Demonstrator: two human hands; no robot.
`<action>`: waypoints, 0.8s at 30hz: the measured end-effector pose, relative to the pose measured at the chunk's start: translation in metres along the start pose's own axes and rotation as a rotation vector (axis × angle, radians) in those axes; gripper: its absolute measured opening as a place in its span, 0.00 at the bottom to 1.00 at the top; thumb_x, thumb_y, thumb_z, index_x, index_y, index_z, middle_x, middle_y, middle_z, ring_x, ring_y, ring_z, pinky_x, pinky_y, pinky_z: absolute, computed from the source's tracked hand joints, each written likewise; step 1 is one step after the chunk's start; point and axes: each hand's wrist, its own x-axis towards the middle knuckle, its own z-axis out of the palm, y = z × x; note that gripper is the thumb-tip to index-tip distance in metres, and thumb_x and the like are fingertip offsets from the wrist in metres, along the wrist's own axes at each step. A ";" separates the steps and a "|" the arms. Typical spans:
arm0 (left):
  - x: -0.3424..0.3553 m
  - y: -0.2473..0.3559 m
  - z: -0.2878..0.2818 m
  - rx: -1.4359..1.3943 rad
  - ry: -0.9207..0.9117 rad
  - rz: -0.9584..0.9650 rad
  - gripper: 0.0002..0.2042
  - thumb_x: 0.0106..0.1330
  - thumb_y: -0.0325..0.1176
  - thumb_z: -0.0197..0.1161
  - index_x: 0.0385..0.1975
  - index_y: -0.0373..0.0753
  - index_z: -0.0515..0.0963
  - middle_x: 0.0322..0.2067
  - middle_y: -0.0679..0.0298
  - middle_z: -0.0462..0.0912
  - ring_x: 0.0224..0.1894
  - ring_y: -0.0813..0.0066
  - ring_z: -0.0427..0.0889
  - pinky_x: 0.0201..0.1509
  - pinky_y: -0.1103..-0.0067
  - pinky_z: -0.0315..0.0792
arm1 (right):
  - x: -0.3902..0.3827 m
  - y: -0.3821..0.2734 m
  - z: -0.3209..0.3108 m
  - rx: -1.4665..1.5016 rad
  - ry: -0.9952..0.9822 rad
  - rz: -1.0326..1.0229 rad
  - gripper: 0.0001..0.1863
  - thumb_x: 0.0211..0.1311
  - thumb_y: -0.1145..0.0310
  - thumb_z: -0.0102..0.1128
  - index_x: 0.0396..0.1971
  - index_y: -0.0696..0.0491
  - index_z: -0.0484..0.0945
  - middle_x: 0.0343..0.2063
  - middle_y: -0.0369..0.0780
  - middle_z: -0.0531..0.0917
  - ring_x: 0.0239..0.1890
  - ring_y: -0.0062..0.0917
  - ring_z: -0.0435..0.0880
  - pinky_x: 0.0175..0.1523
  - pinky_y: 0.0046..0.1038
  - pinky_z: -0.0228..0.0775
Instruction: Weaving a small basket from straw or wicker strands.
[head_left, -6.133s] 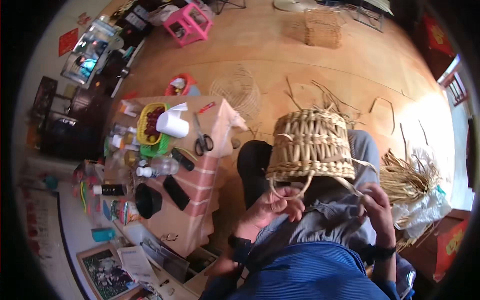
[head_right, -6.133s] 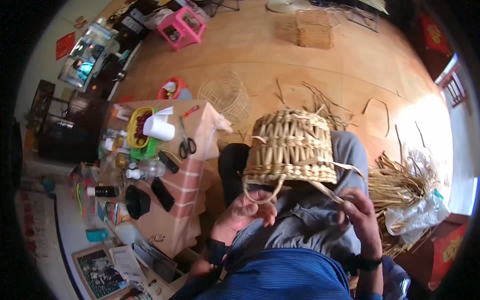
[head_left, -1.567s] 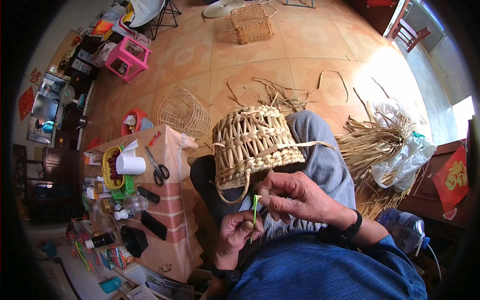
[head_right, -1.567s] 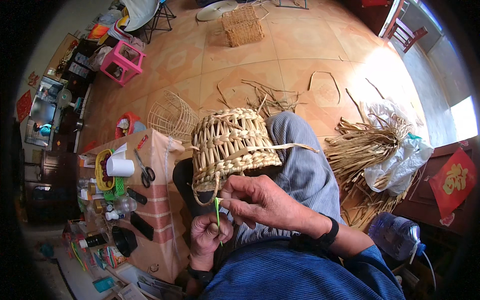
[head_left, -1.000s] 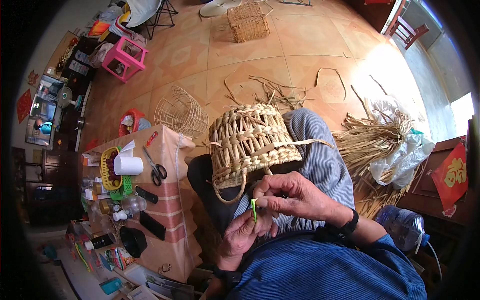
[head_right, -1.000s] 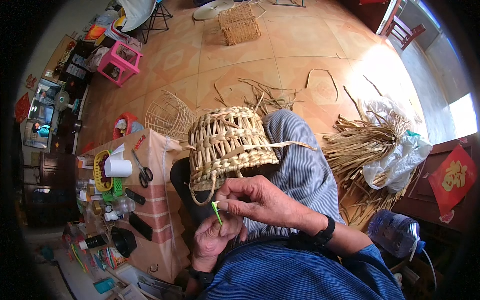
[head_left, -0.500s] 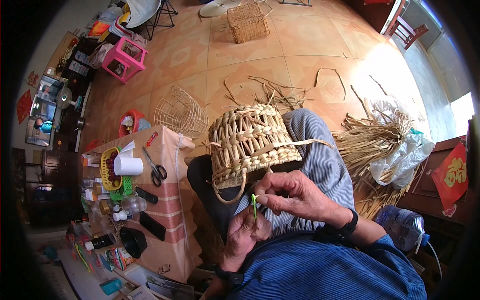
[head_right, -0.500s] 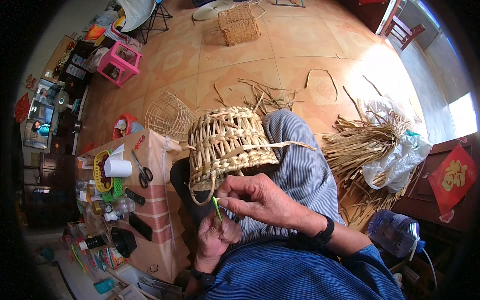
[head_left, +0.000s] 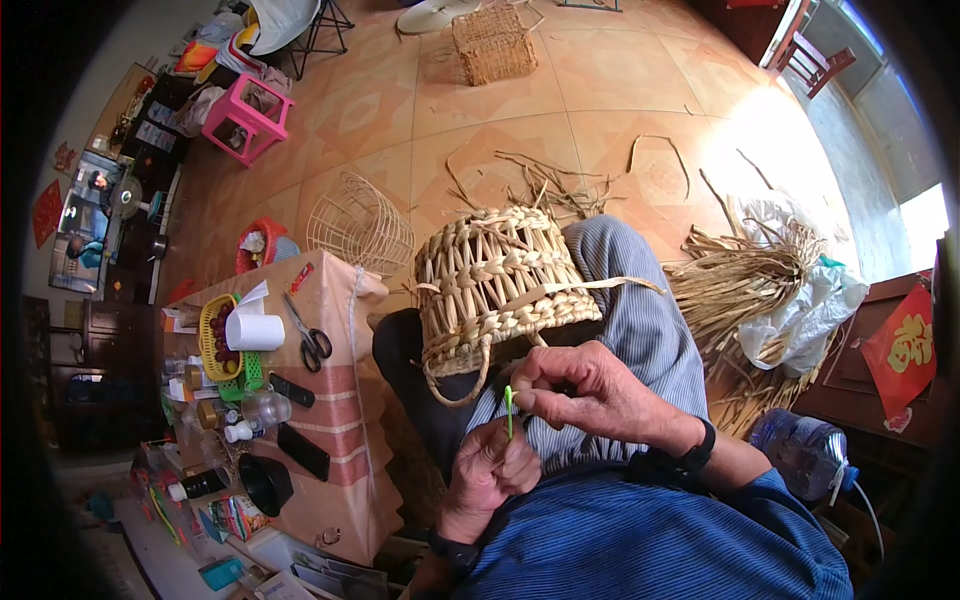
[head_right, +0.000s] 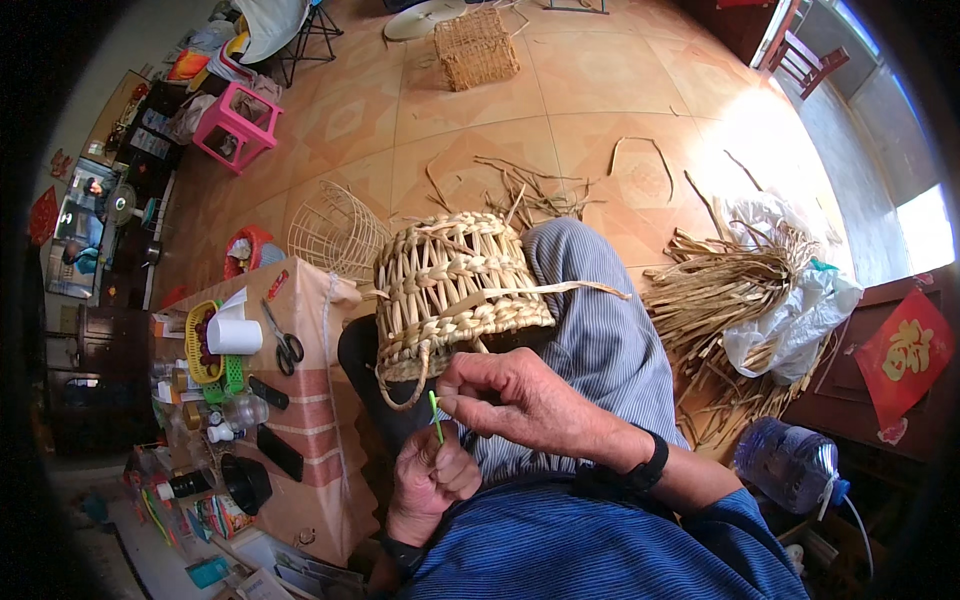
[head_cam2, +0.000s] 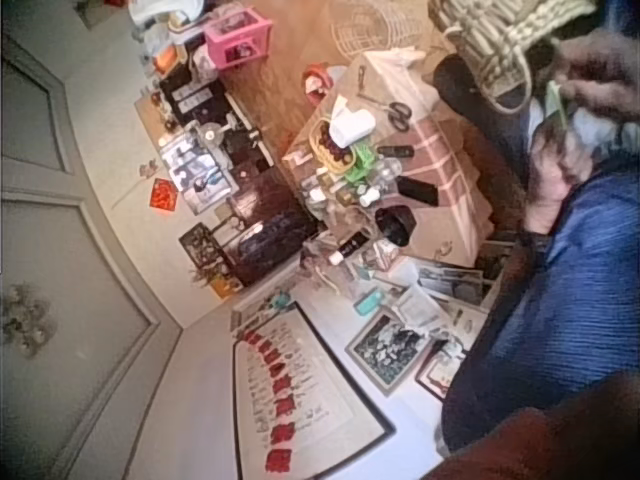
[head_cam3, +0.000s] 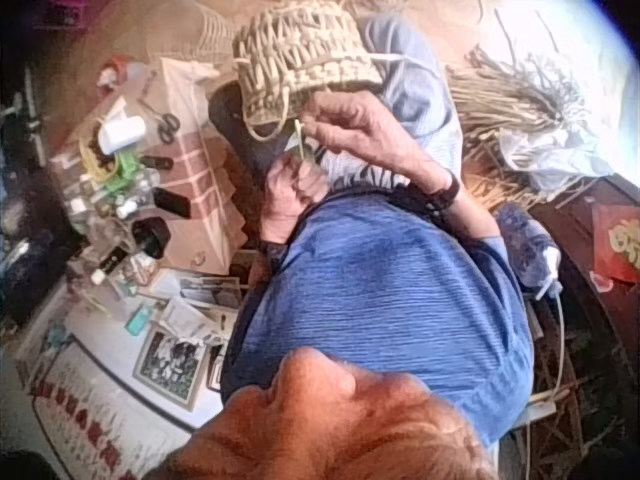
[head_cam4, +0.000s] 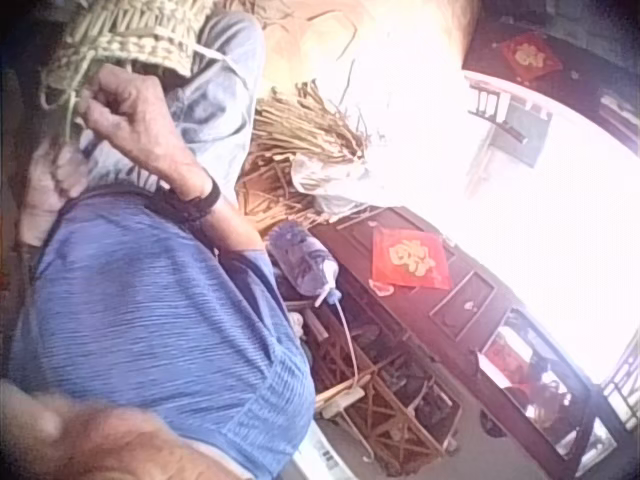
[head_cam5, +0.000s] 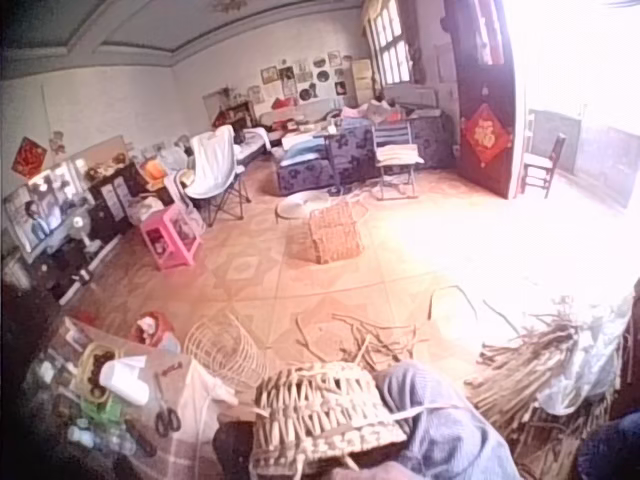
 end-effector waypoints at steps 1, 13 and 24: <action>0.000 0.000 0.000 -0.035 -0.018 -0.008 0.16 0.79 0.45 0.55 0.30 0.42 0.71 0.13 0.76 0.52 0.13 0.84 0.48 0.18 0.80 0.47 | -0.001 0.000 0.000 0.023 0.007 0.045 0.09 0.77 0.68 0.59 0.36 0.57 0.78 0.23 0.28 0.74 0.28 0.09 0.68 0.33 0.19 0.64; 0.001 0.008 0.015 0.163 0.096 -0.019 0.18 0.82 0.46 0.50 0.30 0.40 0.70 0.14 0.76 0.53 0.14 0.85 0.51 0.17 0.82 0.51 | -0.002 -0.004 -0.009 0.051 0.007 0.047 0.09 0.77 0.67 0.60 0.38 0.58 0.79 0.25 0.29 0.79 0.27 0.09 0.73 0.33 0.18 0.69; 0.005 0.012 0.030 0.245 0.215 0.005 0.19 0.82 0.47 0.51 0.31 0.40 0.71 0.14 0.77 0.52 0.14 0.86 0.50 0.17 0.83 0.50 | -0.004 0.008 -0.008 0.077 0.079 0.022 0.10 0.76 0.68 0.60 0.37 0.60 0.79 0.27 0.34 0.82 0.27 0.14 0.82 0.33 0.19 0.77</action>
